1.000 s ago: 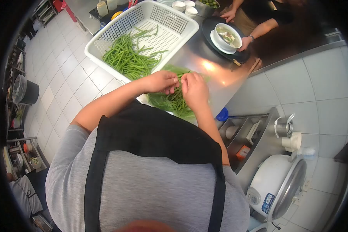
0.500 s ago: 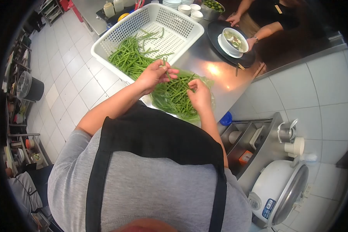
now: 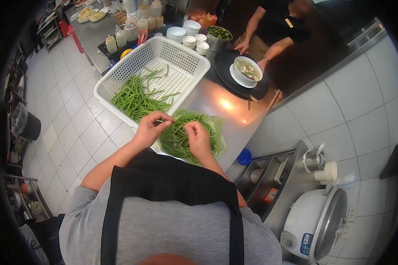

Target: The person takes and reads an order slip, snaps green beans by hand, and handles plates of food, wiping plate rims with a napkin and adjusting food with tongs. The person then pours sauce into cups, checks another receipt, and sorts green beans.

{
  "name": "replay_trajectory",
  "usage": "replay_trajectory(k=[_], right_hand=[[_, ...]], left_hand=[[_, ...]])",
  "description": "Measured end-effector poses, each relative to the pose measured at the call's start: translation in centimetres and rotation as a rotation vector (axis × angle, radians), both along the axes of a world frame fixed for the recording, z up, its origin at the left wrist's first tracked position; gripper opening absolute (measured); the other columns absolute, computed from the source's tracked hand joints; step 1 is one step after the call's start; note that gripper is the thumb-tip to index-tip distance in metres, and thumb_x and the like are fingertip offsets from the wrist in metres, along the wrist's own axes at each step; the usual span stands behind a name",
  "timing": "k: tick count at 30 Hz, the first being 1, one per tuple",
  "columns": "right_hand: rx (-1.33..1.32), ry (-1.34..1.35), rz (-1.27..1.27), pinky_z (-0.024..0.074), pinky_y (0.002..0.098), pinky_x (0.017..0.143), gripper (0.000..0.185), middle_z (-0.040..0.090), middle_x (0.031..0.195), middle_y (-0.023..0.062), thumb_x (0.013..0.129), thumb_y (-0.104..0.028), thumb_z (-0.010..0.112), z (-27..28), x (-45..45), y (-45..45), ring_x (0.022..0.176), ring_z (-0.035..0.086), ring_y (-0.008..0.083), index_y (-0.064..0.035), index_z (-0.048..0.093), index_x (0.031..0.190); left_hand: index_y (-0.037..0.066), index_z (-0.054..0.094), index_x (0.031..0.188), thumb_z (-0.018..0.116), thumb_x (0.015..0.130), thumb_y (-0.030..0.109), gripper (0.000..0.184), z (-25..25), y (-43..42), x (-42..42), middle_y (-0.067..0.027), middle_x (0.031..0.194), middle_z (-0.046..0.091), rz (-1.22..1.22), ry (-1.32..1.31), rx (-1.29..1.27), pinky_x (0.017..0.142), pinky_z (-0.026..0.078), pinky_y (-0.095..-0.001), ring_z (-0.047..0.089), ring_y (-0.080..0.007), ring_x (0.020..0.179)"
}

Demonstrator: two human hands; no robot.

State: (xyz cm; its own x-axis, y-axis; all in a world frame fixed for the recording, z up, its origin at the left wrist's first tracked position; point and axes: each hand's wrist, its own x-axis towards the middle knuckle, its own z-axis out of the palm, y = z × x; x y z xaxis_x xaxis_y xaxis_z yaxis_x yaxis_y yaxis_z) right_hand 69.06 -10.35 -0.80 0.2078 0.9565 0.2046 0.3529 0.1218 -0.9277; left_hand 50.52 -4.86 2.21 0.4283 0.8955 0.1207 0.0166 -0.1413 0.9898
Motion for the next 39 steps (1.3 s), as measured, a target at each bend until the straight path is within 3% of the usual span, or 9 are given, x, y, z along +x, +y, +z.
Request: replay_trajectory(k=[6, 8, 14, 18, 23, 29, 34, 37, 39], right_hand=[[0.149, 0.463, -0.172, 0.0380, 0.0211, 0.057, 0.014, 0.053, 0.071, -0.0005, 0.093, -0.015, 0.051, 0.5, 1.3, 4.9, 0.062, 0.046, 0.0077, -0.0036, 0.055, 0.086], [0.185, 0.321, -0.163, 0.0408, 0.0226, 0.059, 0.015, 0.057, 0.072, 0.0024, 0.092, -0.015, 0.054, 1.3, 1.9, 5.6, 0.064, 0.050, 0.0091, -0.0018, 0.058, 0.086], [0.094, -0.306, 0.078, 0.0463, 0.0307, 0.063, 0.009, 0.063, 0.077, 0.0106, 0.082, -0.010, 0.063, 3.9, 2.2, 1.1, 0.070, 0.059, 0.0195, -0.0014, 0.063, 0.084], [-0.121, -0.253, 0.189, 0.0465, 0.0314, 0.064, 0.007, 0.061, 0.075, 0.0098, 0.079, -0.009, 0.065, 3.1, 1.4, -2.6, 0.071, 0.058, 0.0224, -0.0026, 0.064, 0.082], [-0.094, -0.328, 0.249, 0.0448, 0.0269, 0.066, 0.008, 0.060, 0.077, 0.0068, 0.082, -0.009, 0.063, 0.6, 1.9, -3.6, 0.070, 0.057, 0.0158, -0.0014, 0.061, 0.083], [-0.015, 0.802, -0.110, 0.0449, 0.0292, 0.067, 0.010, 0.058, 0.076, 0.0010, 0.088, -0.012, 0.058, -2.1, 0.7, -1.1, 0.073, 0.055, 0.0122, -0.0025, 0.057, 0.091], [-0.145, -0.327, 0.019, 0.0466, 0.0310, 0.068, 0.007, 0.058, 0.081, 0.0028, 0.080, -0.013, 0.064, -2.4, 7.9, 3.1, 0.078, 0.058, 0.0152, -0.0068, 0.064, 0.083], [-0.180, -0.710, 0.121, 0.0477, 0.0353, 0.070, 0.009, 0.060, 0.084, 0.0069, 0.077, -0.012, 0.064, -2.1, 8.3, 5.1, 0.081, 0.060, 0.0226, -0.0116, 0.067, 0.085], [-0.064, -0.733, 0.144, 0.0479, 0.0387, 0.073, 0.012, 0.060, 0.086, 0.0088, 0.076, -0.014, 0.064, -3.1, 6.9, 6.6, 0.083, 0.059, 0.0294, -0.0134, 0.068, 0.087]], left_hand=[[0.002, 0.066, 0.087, 0.065, 0.082, 0.005, 0.006, -0.6, 0.7, 2.3, 0.0000, 0.078, 0.065, 0.076, 0.071, 0.108, 0.064, 0.046, -0.0215, 0.056, -0.0049, 0.069], [0.002, 0.065, 0.089, 0.065, 0.082, 0.004, 0.007, 0.1, 1.0, 2.2, 0.0006, 0.076, 0.064, 0.134, 0.104, 0.154, 0.065, 0.046, -0.0214, 0.055, -0.0042, 0.069], [0.007, 0.061, 0.094, 0.065, 0.075, 0.006, 0.019, 3.7, 2.4, 1.9, -0.0075, 0.092, 0.060, 0.196, 0.428, 1.244, 0.075, 0.048, -0.0364, 0.060, -0.0253, 0.084], [0.009, 0.059, 0.083, 0.063, 0.078, 0.018, 0.012, -0.7, 0.6, -0.3, -0.0045, 0.078, 0.058, -0.319, 0.730, 0.922, 0.067, 0.045, -0.0371, 0.058, -0.0250, 0.076], [0.010, 0.057, 0.080, 0.061, 0.080, 0.021, 0.012, -2.0, 0.6, -0.3, -0.0051, 0.069, 0.057, -0.361, 0.770, 0.968, 0.063, 0.045, -0.0360, 0.059, -0.0234, 0.070], [0.011, 0.055, 0.074, 0.060, 0.079, 0.021, 0.013, -1.0, -0.2, -0.2, -0.0039, 0.059, 0.056, -0.302, 0.677, 0.955, 0.056, 0.045, -0.0361, 0.060, -0.0232, 0.058], [0.008, 0.058, 0.081, 0.060, 0.075, 0.009, 0.006, -0.1, 0.7, -2.2, -0.0095, 0.062, 0.056, -0.105, 0.663, 0.861, 0.058, 0.045, -0.0398, 0.058, -0.0294, 0.061], [0.008, 0.063, 0.090, 0.057, 0.083, 0.015, 0.012, 0.2, 5.0, -4.3, -0.0144, 0.074, 0.060, 0.085, 0.937, 0.735, 0.064, 0.047, -0.0443, 0.059, -0.0328, 0.070], [0.012, 0.062, 0.110, 0.058, 0.086, 0.021, 0.026, -0.5, 8.2, -5.7, -0.0100, 0.099, 0.063, 0.076, 1.122, 0.762, 0.085, 0.042, -0.0440, 0.056, -0.0276, 0.098]])
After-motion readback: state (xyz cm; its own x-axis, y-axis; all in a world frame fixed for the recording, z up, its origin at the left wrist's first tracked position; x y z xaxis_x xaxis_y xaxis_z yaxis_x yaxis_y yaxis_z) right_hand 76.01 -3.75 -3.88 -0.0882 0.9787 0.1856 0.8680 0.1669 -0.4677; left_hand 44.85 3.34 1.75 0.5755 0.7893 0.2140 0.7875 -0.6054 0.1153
